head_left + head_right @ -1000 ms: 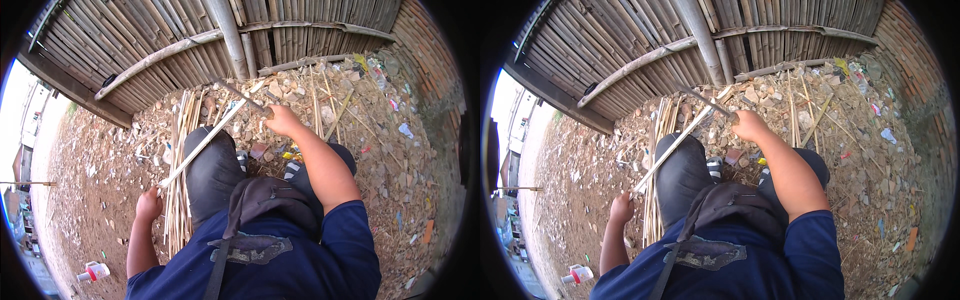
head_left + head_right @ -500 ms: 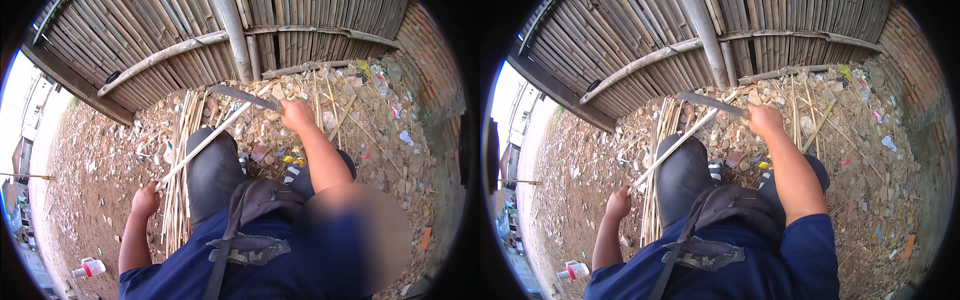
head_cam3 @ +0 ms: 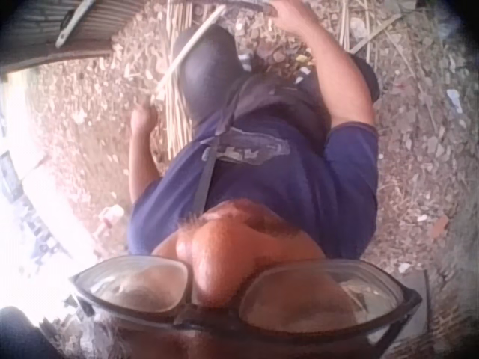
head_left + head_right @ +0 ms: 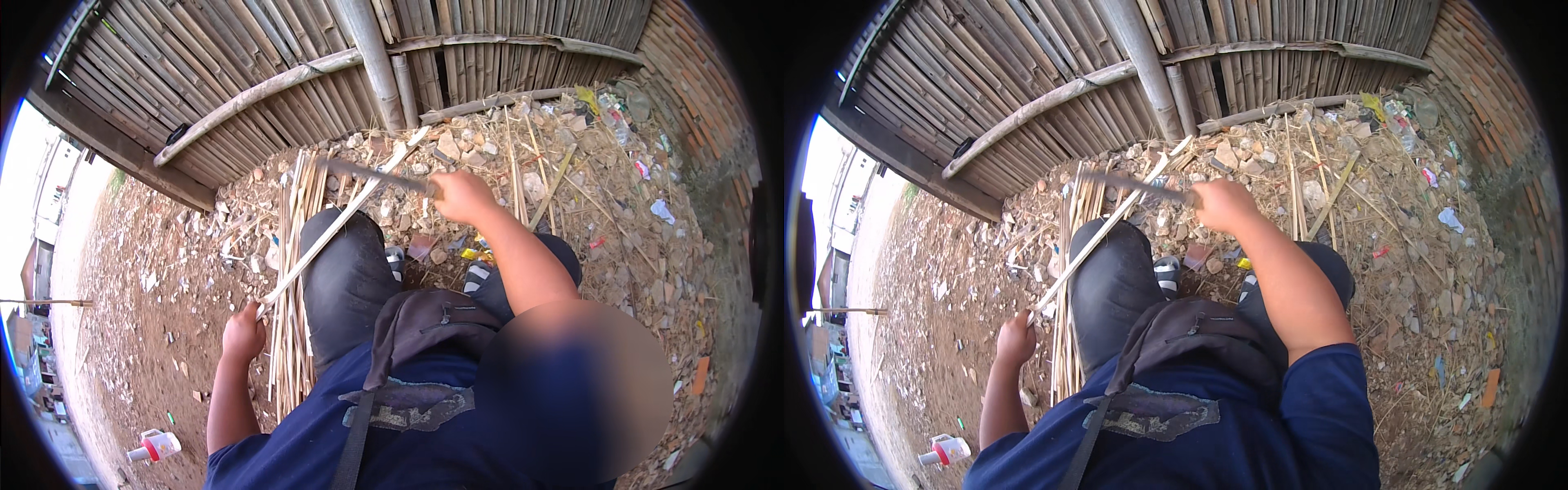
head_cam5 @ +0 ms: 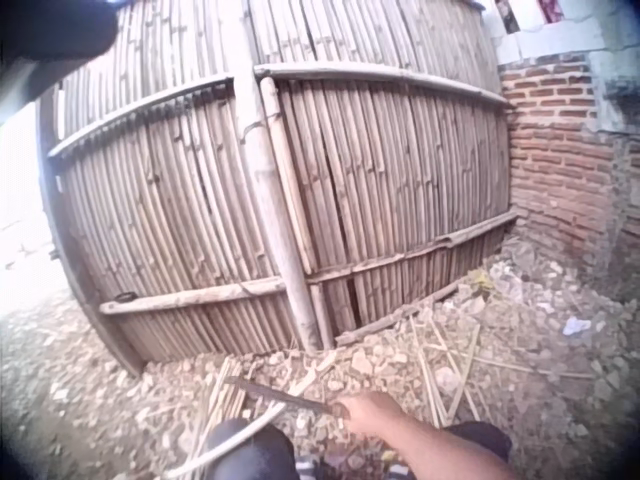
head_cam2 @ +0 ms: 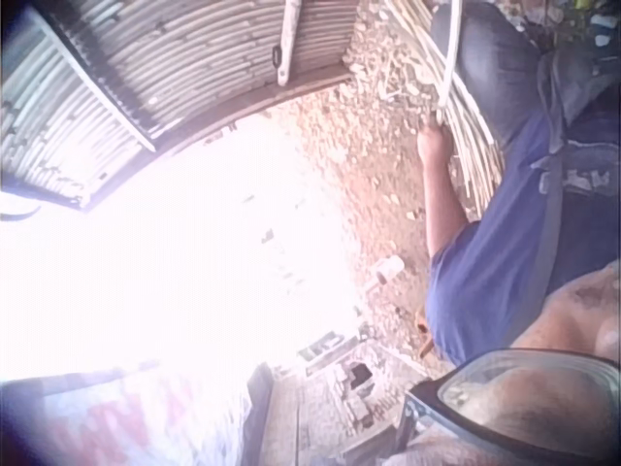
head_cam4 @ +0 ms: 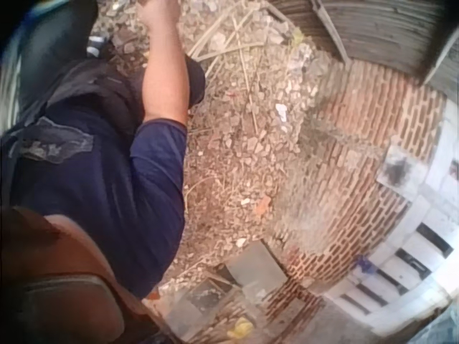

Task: The person shaves thin strips of bamboo using a large blade, drawing the blade along the length of the bamboo slats while sitting in a dirt-floor outdoor area.

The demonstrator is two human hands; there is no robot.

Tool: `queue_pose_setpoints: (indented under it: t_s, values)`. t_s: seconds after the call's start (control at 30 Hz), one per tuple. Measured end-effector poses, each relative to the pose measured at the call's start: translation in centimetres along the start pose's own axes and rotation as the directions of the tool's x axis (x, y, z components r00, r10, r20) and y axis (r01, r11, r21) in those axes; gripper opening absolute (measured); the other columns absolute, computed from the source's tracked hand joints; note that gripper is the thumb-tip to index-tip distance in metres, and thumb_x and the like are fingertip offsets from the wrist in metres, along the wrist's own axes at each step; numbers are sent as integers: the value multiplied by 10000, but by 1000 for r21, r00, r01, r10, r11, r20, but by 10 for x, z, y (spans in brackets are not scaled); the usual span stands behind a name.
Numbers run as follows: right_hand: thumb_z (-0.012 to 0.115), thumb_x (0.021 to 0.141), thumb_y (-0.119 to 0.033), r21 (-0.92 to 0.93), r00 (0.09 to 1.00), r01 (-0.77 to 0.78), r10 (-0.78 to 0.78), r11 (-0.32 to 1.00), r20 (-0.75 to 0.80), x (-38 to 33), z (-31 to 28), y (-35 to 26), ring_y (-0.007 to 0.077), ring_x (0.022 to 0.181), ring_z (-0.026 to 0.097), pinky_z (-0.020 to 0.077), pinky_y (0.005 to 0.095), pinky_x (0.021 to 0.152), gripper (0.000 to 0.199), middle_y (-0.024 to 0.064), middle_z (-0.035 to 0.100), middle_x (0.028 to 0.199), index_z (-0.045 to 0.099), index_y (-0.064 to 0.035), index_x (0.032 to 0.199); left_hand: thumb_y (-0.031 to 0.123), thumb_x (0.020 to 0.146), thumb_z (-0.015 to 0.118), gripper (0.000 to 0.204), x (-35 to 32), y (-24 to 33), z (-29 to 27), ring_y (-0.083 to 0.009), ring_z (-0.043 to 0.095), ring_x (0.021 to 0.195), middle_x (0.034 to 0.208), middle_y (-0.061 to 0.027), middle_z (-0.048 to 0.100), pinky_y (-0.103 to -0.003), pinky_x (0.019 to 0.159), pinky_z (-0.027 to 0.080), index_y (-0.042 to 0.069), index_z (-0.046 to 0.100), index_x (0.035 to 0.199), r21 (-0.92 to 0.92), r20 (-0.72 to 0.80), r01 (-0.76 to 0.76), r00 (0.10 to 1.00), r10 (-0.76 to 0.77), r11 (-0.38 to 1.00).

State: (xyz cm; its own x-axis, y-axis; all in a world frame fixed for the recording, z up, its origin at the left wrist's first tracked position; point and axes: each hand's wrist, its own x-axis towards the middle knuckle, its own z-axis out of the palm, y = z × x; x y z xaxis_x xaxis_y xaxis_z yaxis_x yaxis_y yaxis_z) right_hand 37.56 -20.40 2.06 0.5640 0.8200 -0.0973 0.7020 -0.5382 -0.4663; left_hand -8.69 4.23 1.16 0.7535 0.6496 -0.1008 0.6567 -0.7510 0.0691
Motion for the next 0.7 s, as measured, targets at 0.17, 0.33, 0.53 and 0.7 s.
queue_pose_setpoints:
  t_s: [0.17, 0.33, 0.53, 0.7]
  values:
    - [614, 829, -126, -283, 944, 325, -327, 902, 44, -13, 14, -38, 343, 860, 726, 562, 499, 771, 192, 141, 739, 903, 689, -143, 1005, 66, 858, 520, 287, -2, 5, -14, -478, 673, 737, 784, -279, 675, -584, 677, 544, 38, 617, 1126, 34, 60, 36, 997, -38, 999]
    - [667, 815, -154, -140, 977, -135, 108, 981, -185, 11, 18, 31, 371, 934, 709, 560, 506, 804, 279, 175, 726, 931, 690, -124, 1091, 88, 873, 530, 300, -1, 29, -23, -433, 703, 739, 788, -234, 702, -550, 690, 573, 92, 656, 1145, 49, -3, -6, 1000, 6, 999]
    - [708, 822, -201, -78, 966, -190, 173, 979, -194, 15, 3, 34, 379, 979, 700, 556, 492, 848, 389, 180, 733, 1038, 690, -134, 1204, 77, 857, 543, 329, 9, 18, -25, -444, 692, 739, 804, -250, 697, -551, 705, 566, 83, 658, 1165, 31, 61, 29, 998, -30, 999]
    - [684, 813, -202, 293, 976, -194, 216, 936, -42, 18, 9, 37, 386, 1016, 689, 555, 468, 865, 405, 213, 721, 1099, 698, -82, 1200, 72, 856, 528, 319, 12, 14, -10, -459, 687, 812, 841, -271, 694, -565, 750, 551, 51, 628, 1158, -45, 33, -42, 998, 44, 998]
